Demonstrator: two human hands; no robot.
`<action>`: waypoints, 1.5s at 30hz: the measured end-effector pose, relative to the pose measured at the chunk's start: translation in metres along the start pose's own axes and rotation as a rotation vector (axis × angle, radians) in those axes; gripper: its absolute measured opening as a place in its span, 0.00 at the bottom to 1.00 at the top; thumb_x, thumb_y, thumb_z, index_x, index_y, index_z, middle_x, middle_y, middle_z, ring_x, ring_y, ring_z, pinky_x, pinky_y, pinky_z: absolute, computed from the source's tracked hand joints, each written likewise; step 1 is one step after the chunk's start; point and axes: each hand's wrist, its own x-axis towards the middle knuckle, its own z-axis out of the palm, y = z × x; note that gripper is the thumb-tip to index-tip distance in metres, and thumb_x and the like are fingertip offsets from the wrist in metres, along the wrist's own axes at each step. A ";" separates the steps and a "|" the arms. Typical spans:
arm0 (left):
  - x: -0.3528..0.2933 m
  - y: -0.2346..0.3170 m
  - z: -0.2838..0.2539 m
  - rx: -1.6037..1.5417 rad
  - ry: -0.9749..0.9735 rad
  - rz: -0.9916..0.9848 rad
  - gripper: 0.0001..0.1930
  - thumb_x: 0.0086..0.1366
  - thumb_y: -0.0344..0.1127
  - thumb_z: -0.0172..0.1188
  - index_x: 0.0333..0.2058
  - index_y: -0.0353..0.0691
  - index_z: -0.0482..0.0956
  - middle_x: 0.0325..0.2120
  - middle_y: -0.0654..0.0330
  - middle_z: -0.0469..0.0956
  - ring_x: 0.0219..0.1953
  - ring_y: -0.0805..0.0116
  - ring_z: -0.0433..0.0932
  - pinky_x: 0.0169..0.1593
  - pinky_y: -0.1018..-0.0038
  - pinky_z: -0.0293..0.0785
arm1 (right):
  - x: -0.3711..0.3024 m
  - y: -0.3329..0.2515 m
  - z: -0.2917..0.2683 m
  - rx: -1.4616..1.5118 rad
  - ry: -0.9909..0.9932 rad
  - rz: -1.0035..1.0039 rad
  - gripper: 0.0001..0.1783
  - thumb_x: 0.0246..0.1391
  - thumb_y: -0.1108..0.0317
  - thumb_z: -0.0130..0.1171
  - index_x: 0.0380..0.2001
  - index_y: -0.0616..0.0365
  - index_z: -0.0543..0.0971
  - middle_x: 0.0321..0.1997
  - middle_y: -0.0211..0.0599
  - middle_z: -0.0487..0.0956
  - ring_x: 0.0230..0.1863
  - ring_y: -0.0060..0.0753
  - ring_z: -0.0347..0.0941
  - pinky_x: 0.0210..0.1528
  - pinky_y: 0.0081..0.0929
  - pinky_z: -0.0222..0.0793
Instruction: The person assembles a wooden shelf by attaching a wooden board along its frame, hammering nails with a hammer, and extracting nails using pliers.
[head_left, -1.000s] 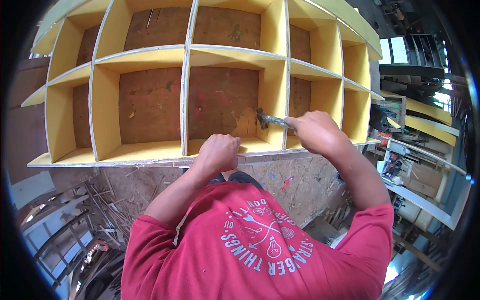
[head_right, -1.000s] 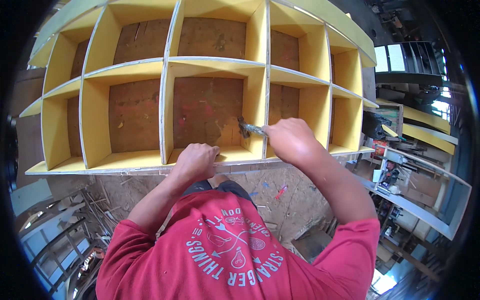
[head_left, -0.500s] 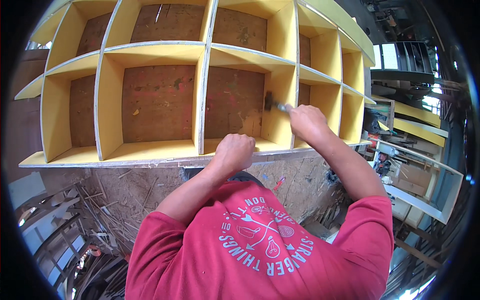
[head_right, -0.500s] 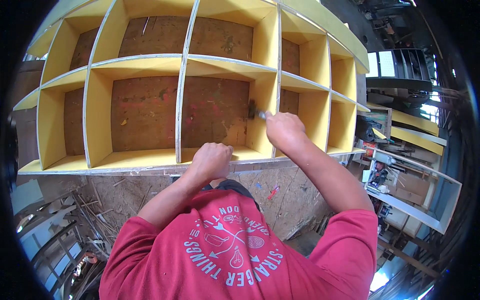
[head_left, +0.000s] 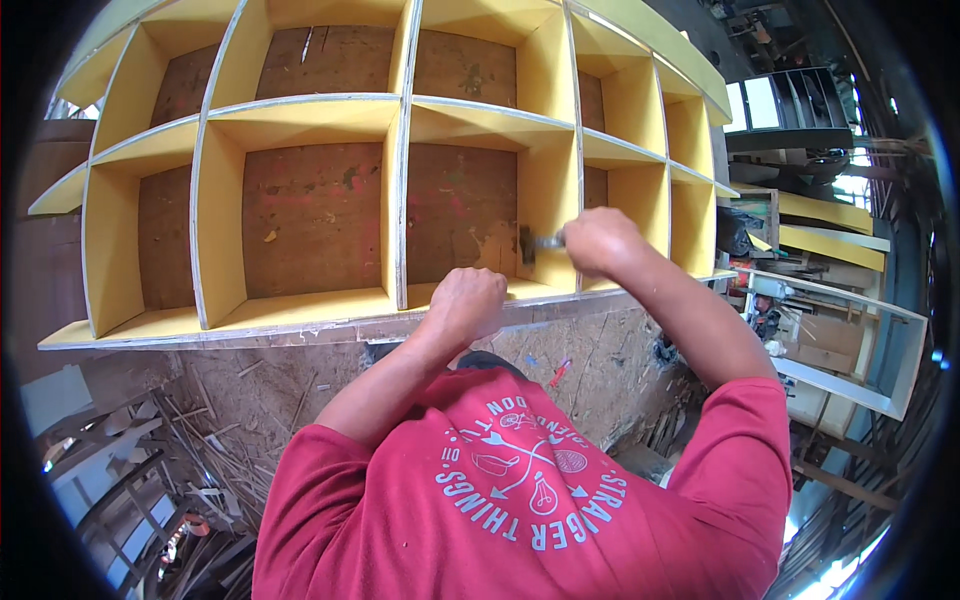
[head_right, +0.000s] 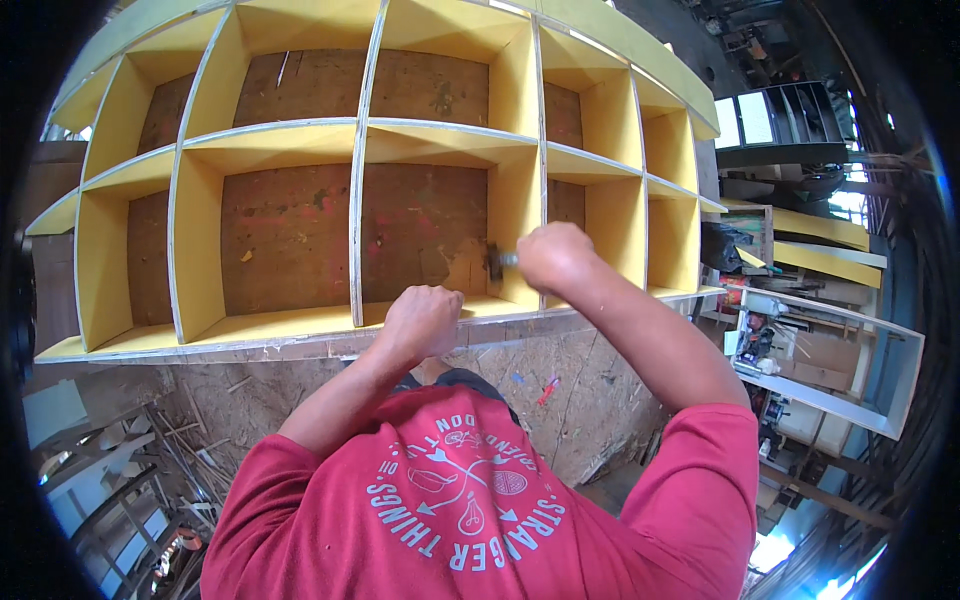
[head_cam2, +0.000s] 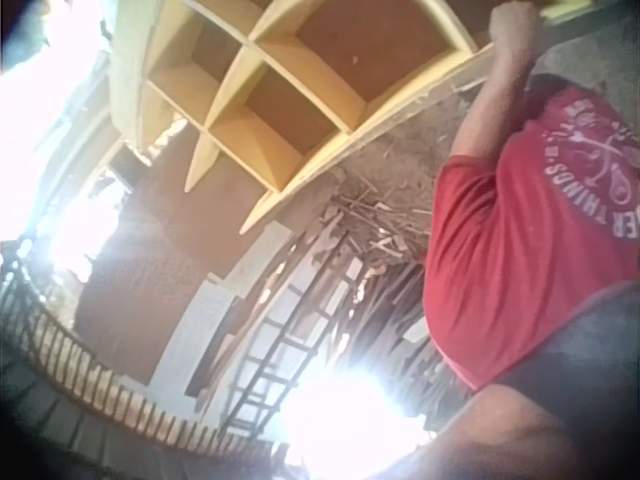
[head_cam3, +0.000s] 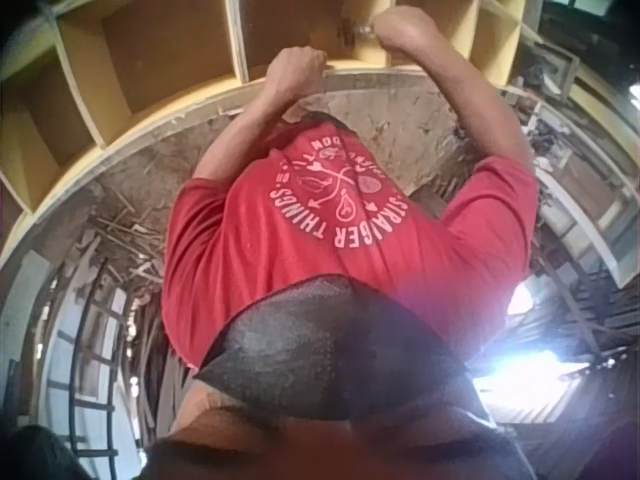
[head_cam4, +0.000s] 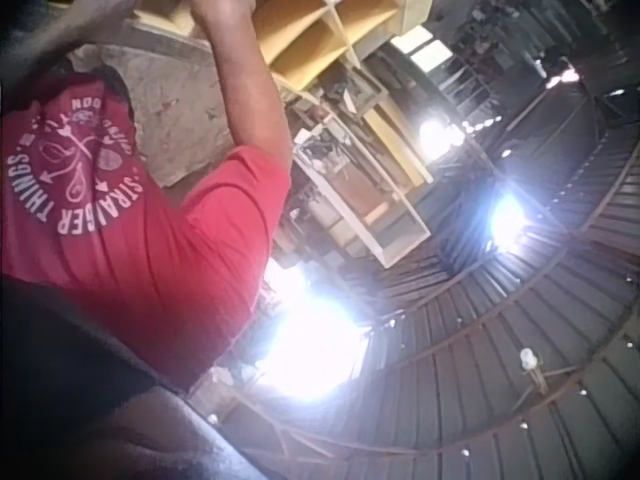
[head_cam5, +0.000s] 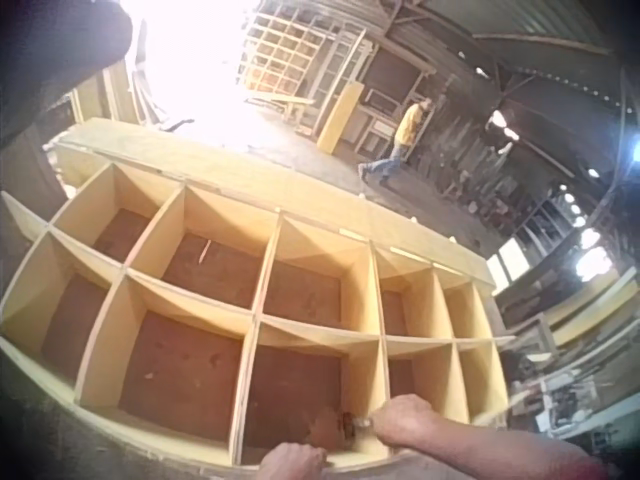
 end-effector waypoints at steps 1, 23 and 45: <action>-0.001 0.000 0.001 0.007 0.007 -0.003 0.08 0.53 0.32 0.58 0.27 0.36 0.84 0.26 0.42 0.85 0.31 0.43 0.86 0.38 0.53 0.82 | 0.000 0.001 -0.004 0.017 0.034 0.032 0.15 0.58 0.71 0.54 0.42 0.61 0.88 0.46 0.52 0.87 0.47 0.54 0.86 0.52 0.47 0.81; -0.005 0.001 0.000 0.071 0.073 0.046 0.07 0.53 0.32 0.60 0.28 0.36 0.84 0.26 0.43 0.84 0.33 0.42 0.86 0.40 0.53 0.82 | -0.019 -0.020 0.011 0.012 -0.091 0.033 0.16 0.60 0.68 0.54 0.43 0.56 0.90 0.45 0.47 0.89 0.47 0.48 0.87 0.47 0.43 0.83; -0.004 0.075 0.011 0.129 0.299 -0.149 0.16 0.57 0.47 0.77 0.33 0.39 0.88 0.30 0.51 0.87 0.32 0.57 0.87 0.40 0.64 0.81 | -0.193 0.111 0.302 1.377 1.021 0.221 0.21 0.60 0.51 0.69 0.45 0.58 0.85 0.35 0.46 0.86 0.35 0.45 0.84 0.42 0.39 0.76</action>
